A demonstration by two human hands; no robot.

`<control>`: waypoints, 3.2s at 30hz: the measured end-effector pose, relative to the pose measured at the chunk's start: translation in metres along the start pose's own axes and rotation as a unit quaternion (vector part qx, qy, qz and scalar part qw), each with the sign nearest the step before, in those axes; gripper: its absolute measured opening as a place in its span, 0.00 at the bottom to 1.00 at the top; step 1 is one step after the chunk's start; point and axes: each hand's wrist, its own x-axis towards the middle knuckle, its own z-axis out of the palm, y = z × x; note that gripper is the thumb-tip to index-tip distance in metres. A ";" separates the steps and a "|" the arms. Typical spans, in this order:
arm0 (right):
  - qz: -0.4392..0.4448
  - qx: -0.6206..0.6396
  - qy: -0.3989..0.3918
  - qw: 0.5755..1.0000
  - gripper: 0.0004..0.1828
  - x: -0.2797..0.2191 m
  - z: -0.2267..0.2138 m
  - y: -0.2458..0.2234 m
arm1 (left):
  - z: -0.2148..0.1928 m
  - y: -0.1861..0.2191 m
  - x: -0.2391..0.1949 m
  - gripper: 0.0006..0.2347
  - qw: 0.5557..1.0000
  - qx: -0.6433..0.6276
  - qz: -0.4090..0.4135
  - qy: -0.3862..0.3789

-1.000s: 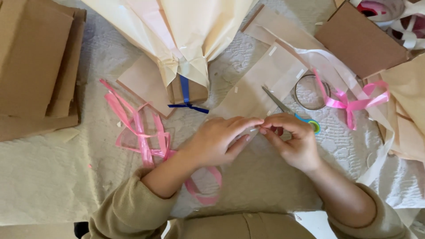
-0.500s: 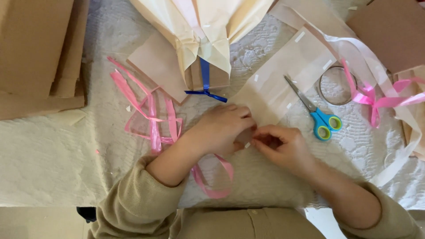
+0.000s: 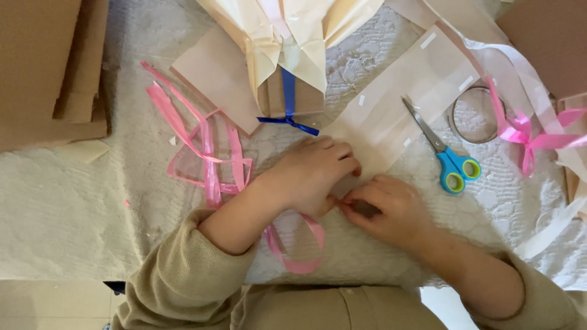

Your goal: The person cuts a white ribbon into small pieces using blue-handled scissors and places them on a sheet of paper. They also handle pink ribbons and a wrapped gift box on the floor.

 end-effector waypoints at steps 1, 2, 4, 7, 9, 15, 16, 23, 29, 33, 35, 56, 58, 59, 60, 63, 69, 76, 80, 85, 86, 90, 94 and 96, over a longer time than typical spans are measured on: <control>0.000 0.000 0.000 1.000 0.09 0.002 -0.002 -0.002 | 0.000 0.000 0.001 0.22 1.000 0.000 0.000 -0.001; 0.003 -0.018 0.013 1.000 0.12 0.004 -0.004 -0.004 | 0.001 0.000 0.002 0.23 1.000 0.002 -0.004 -0.003; 0.010 -0.035 0.026 0.999 0.15 0.005 -0.005 -0.006 | 0.000 0.001 0.002 0.24 1.000 0.003 -0.005 -0.009; 0.035 -0.023 0.027 0.999 0.15 0.006 -0.006 -0.005 | -0.005 0.002 0.002 0.23 1.000 -0.007 -0.010 -0.022; 0.034 -0.016 0.018 0.999 0.14 0.007 -0.008 -0.006 | -0.007 0.003 0.002 0.25 0.999 0.002 -0.011 -0.032; 0.049 0.002 0.000 0.999 0.16 0.005 -0.005 0.000 | -0.006 0.003 0.004 0.29 0.999 0.012 -0.014 -0.037; 0.050 0.002 0.000 0.999 0.16 0.004 -0.005 0.001 | -0.005 0.005 0.004 0.29 0.999 0.011 -0.013 -0.038; 0.090 0.039 -0.015 0.995 0.11 0.009 -0.010 0.007 | -0.006 0.008 0.004 0.33 0.995 -0.007 -0.051 -0.082; 0.049 0.010 0.019 0.999 0.13 0.014 -0.016 0.008 | -0.002 0.004 0.003 0.34 0.996 0.001 -0.050 -0.073; 0.010 -0.006 0.020 1.000 0.11 0.014 -0.014 0.006 | -0.006 0.007 0.004 0.34 0.996 -0.013 -0.049 -0.073; 0.020 -0.031 0.049 0.998 0.10 0.010 -0.015 0.026 | -0.008 0.008 0.003 0.34 0.996 -0.010 -0.050 -0.077; 0.196 -0.200 0.156 0.947 0.16 0.001 -0.113 0.108 | 0.037 0.024 0.006 0.21 0.972 0.192 -0.028 0.130; 0.157 -0.251 0.174 0.939 0.16 0.004 -0.111 0.100 | 0.034 0.028 0.008 0.17 0.968 0.191 0.001 0.164; 0.119 -0.207 0.156 0.959 0.12 0.008 -0.108 0.089 | 0.032 0.030 0.010 0.18 0.969 0.173 0.026 0.173; 0.081 -0.162 0.137 0.974 0.09 0.013 -0.104 0.078 | 0.029 0.033 0.011 0.19 0.970 0.155 0.052 0.181; -0.023 -0.080 0.059 0.995 0.10 0.024 -0.082 0.055 | 0.017 0.037 0.014 0.20 0.983 0.101 0.040 0.147; -0.008 -0.074 0.059 0.995 0.07 0.027 -0.057 0.049 | 0.024 0.028 0.030 0.13 0.985 0.075 0.003 0.154; 0.017 -0.054 0.046 0.997 0.08 0.026 -0.054 0.055 | 0.044 0.023 0.042 0.14 0.970 0.118 -0.040 0.209; 0.022 -0.088 0.053 0.994 0.07 0.025 -0.049 0.054 | 0.043 0.024 0.044 0.15 0.969 0.106 -0.048 0.216; 0.014 -0.102 0.061 0.993 0.07 0.024 -0.046 0.056 | 0.040 0.025 0.045 0.18 0.972 0.098 -0.059 0.204; 0.009 -0.108 0.063 0.992 0.07 0.023 -0.045 0.057 | 0.041 0.025 0.045 0.17 0.973 0.097 -0.061 0.200; -0.002 -0.120 0.063 0.991 0.08 0.023 -0.042 0.059 | 0.045 0.025 0.047 0.17 0.970 0.112 -0.060 0.207; -0.016 -0.120 0.063 0.991 0.07 0.024 -0.042 0.060 | 0.043 0.029 0.047 0.17 0.967 0.109 -0.070 0.218; -0.021 -0.122 0.065 0.990 0.05 0.024 -0.042 0.060 | 0.043 0.029 0.048 0.17 0.968 0.103 -0.074 0.215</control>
